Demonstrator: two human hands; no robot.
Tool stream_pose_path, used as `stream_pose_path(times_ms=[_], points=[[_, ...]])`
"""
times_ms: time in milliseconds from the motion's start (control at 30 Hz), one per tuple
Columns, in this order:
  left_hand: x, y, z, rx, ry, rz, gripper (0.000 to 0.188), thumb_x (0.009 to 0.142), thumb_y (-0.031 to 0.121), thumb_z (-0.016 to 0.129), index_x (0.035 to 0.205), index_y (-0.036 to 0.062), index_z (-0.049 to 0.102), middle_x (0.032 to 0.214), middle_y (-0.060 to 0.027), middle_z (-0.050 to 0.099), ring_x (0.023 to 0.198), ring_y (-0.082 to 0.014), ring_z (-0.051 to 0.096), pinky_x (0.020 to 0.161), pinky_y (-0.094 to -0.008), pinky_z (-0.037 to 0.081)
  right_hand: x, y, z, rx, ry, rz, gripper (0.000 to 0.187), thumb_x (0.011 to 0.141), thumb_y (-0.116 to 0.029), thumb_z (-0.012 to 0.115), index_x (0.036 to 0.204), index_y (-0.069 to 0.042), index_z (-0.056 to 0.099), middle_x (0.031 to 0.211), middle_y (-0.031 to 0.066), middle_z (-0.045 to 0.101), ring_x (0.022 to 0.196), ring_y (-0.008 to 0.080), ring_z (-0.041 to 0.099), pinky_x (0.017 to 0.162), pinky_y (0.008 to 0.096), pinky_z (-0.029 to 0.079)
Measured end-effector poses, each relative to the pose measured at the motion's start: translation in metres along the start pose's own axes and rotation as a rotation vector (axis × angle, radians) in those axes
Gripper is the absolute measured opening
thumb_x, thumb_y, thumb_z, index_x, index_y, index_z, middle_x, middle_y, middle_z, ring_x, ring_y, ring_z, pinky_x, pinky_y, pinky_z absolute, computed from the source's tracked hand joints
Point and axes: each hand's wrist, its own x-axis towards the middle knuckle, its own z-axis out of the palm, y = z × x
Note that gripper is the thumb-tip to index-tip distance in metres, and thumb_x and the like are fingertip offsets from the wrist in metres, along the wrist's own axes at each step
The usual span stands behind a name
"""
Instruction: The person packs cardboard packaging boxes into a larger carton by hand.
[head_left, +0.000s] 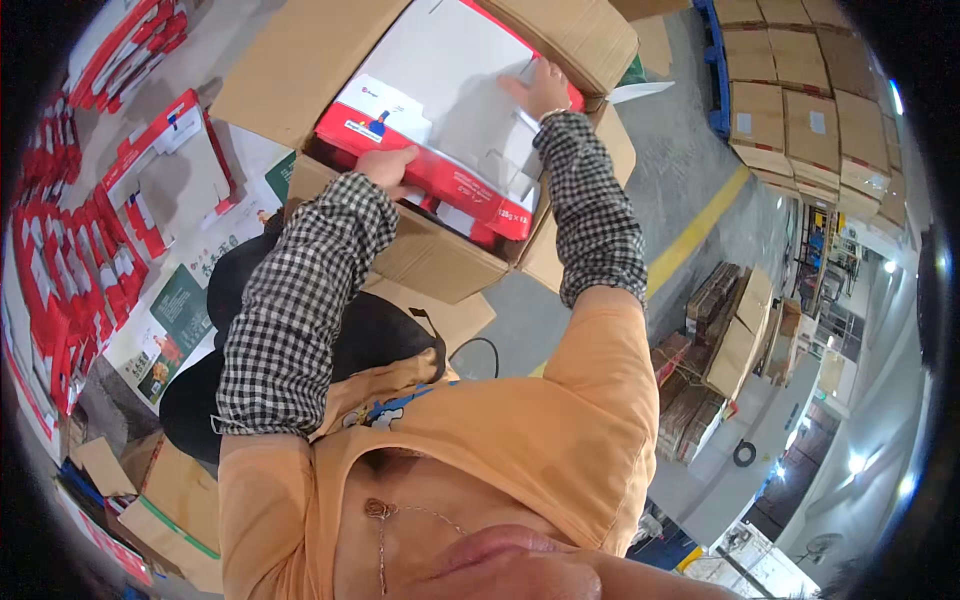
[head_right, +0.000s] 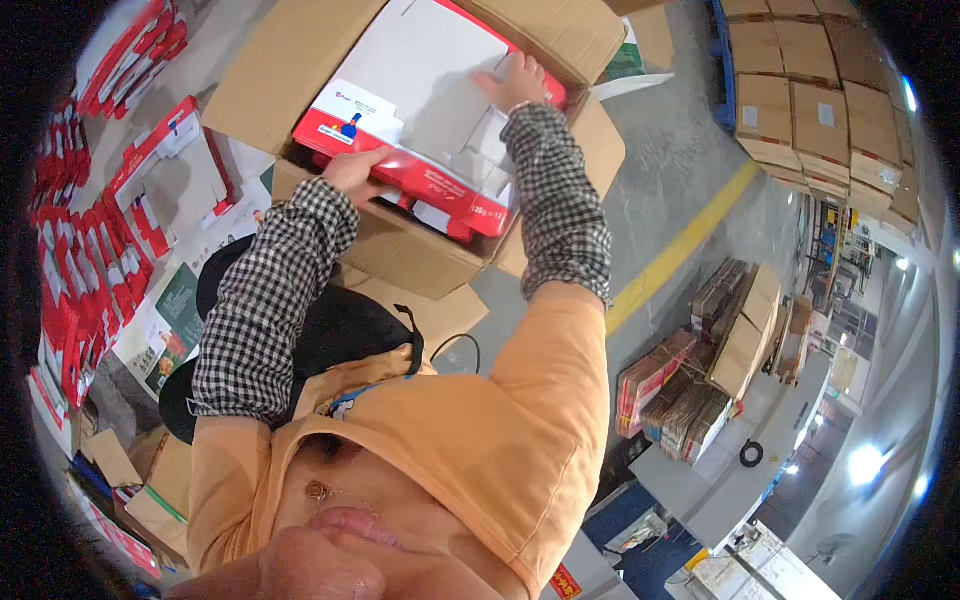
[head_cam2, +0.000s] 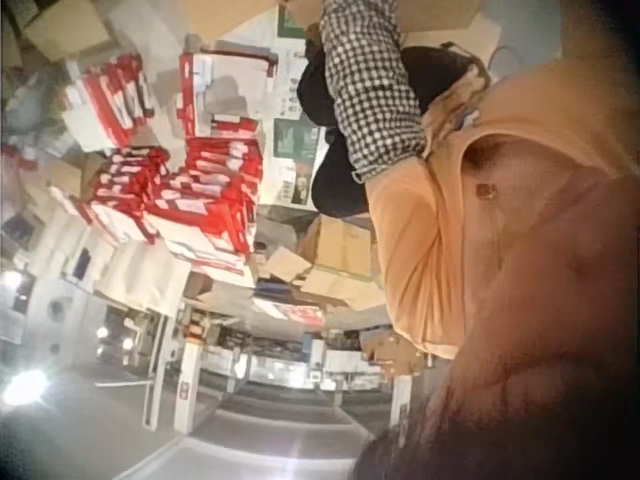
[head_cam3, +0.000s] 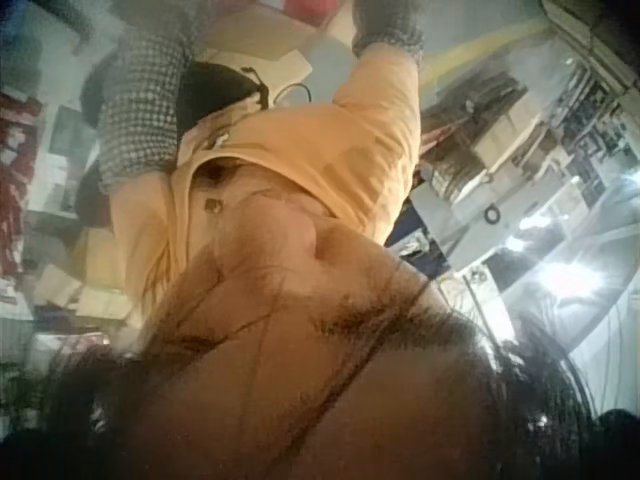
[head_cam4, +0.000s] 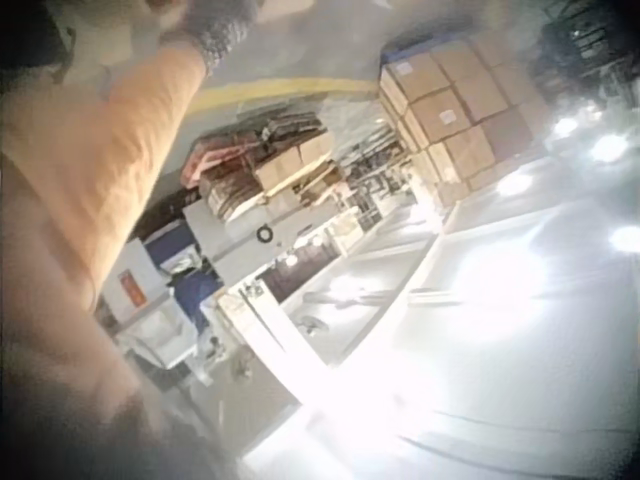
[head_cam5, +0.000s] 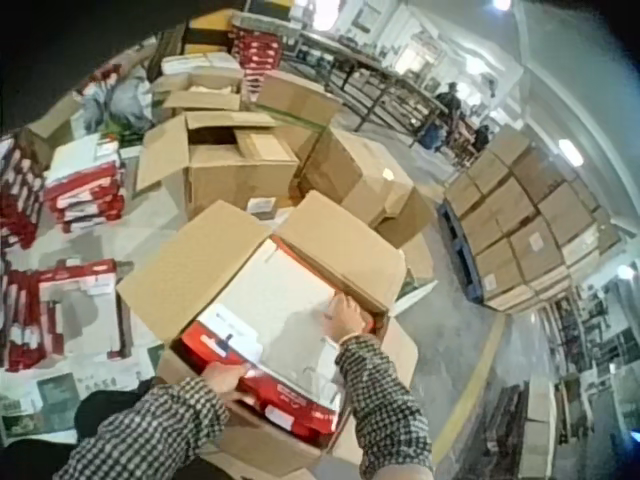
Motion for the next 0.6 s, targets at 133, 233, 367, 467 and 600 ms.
stream_pose_path(times_ms=[133,233,367,467,600], points=[[-0.013,0.012,-0.004,0.407,0.238,0.106,0.043,0.088,0.028,0.061,0.108,-0.01,0.058,0.108,-0.0171,0.063,0.091,-0.0258,0.065,0.073,-0.0319,0.055,0.004,0.005,-0.014,0.077,-0.098,0.074,0.071,0.071,-0.055,0.067,0.121,-0.005,0.053,0.128,0.0215,0.05,0.127,0.0382,0.037,0.101,0.0532,0.032],[-0.02,0.001,-0.022,0.364,0.161,0.129,0.046,0.086,0.032,0.065,0.107,-0.0084,0.06,0.1,-0.0148,0.064,0.081,-0.0219,0.065,0.066,-0.0325,0.055,-0.013,-0.044,-0.004,0.136,0.388,-0.027,0.064,0.08,-0.049,0.063,0.126,-0.006,0.052,0.132,0.0253,0.045,0.129,0.0417,0.033,0.104,0.056,0.026],[-0.105,0.014,-0.052,0.289,0.11,0.281,0.041,0.088,0.028,0.064,0.106,-0.0078,0.058,0.097,-0.0136,0.063,0.083,-0.0203,0.065,0.069,-0.0306,0.054,-0.075,-0.13,0.009,0.226,0.169,-0.263,0.068,0.087,-0.049,0.053,0.141,-0.011,0.036,0.148,0.0256,0.022,0.138,0.0454,0.014,0.107,0.063,0.011],[-0.162,0.014,-0.11,-0.122,0.144,0.578,0.036,0.093,0.024,0.057,0.113,-0.0062,0.052,0.098,-0.0148,0.063,0.093,-0.0238,0.064,0.084,-0.0331,0.052,-0.105,-0.135,0.054,-0.012,-0.229,-0.229,0.068,0.09,-0.052,0.046,0.143,-0.013,0.032,0.15,0.0237,0.02,0.139,0.0452,0.011,0.108,0.0632,0.007],[-0.235,0.015,-0.172,0.001,0.295,0.736,0.035,0.094,0.022,0.055,0.116,-0.0048,0.052,0.106,-0.0156,0.062,0.097,-0.0237,0.063,0.086,-0.0337,0.051,-0.104,-0.132,0.06,-0.026,-0.248,-0.202,0.066,0.09,-0.053,0.043,0.143,-0.015,0.032,0.15,0.0244,0.018,0.14,0.0425,0.011,0.108,0.0627,0.008]])
